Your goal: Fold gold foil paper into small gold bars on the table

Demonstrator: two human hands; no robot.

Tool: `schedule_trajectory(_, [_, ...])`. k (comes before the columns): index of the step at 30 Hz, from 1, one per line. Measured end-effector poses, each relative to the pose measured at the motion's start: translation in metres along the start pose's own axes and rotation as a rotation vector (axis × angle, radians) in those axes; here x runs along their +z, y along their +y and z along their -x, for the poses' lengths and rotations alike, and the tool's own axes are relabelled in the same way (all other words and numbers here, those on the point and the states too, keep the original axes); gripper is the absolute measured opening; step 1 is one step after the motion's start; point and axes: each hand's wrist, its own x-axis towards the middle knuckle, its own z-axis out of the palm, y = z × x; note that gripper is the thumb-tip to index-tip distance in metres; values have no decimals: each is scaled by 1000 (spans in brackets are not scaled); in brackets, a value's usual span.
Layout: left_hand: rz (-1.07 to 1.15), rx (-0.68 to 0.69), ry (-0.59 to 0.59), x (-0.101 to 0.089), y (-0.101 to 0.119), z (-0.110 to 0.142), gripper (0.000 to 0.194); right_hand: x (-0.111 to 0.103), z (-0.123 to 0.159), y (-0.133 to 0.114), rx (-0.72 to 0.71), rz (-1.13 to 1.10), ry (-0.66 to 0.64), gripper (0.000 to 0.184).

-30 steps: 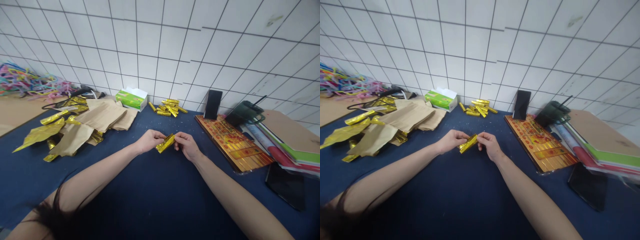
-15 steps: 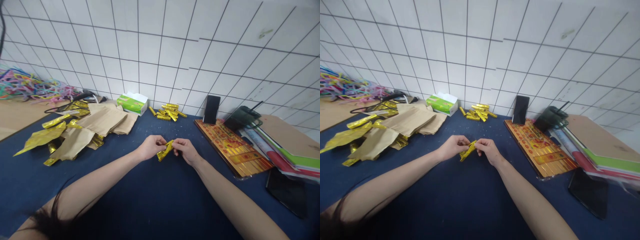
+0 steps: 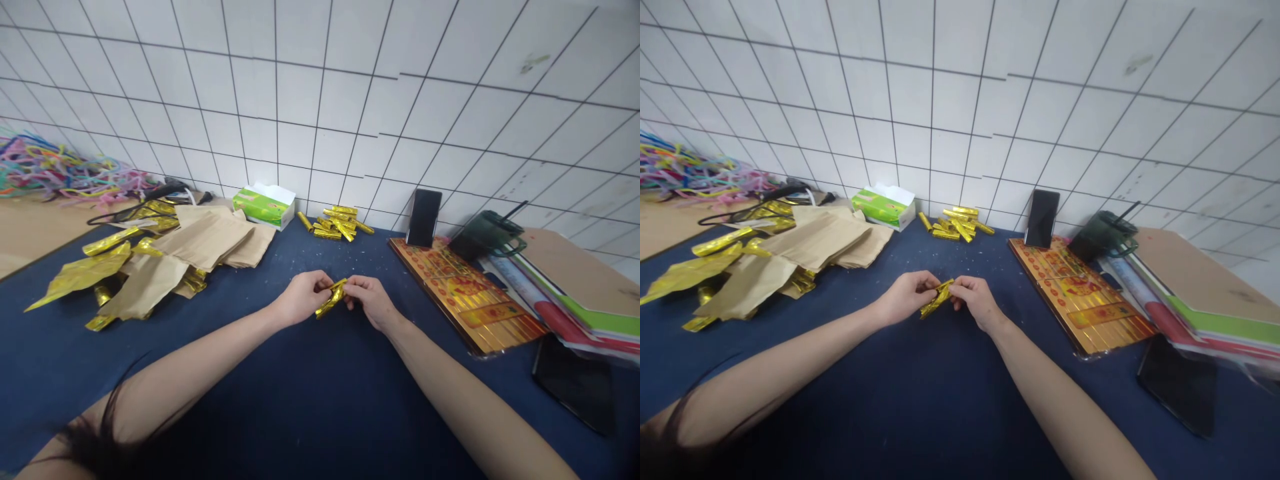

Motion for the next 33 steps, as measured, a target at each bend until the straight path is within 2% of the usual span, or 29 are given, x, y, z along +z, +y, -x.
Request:
schedule_trajectory(3, [-118, 60, 30, 1, 3, 4, 19, 2, 0, -1, 12, 7, 50, 14])
schedule_trajectory(8, [-209, 86, 2, 1, 5, 7, 29, 4, 0, 0, 66, -57, 128, 10])
schedule_trajectory(12, [-217, 99, -12, 2, 4, 6, 34, 4, 0, 2, 55, -123, 170, 14])
schedule_trajectory(23, [-168, 181, -93, 1, 11, 9, 32, 3, -1, 6, -21, -241, 280, 21])
schedule_trajectory(33, [-183, 160, -55, 9, 18, 17, 32, 10, -1, 6, -61, -131, 416, 20])
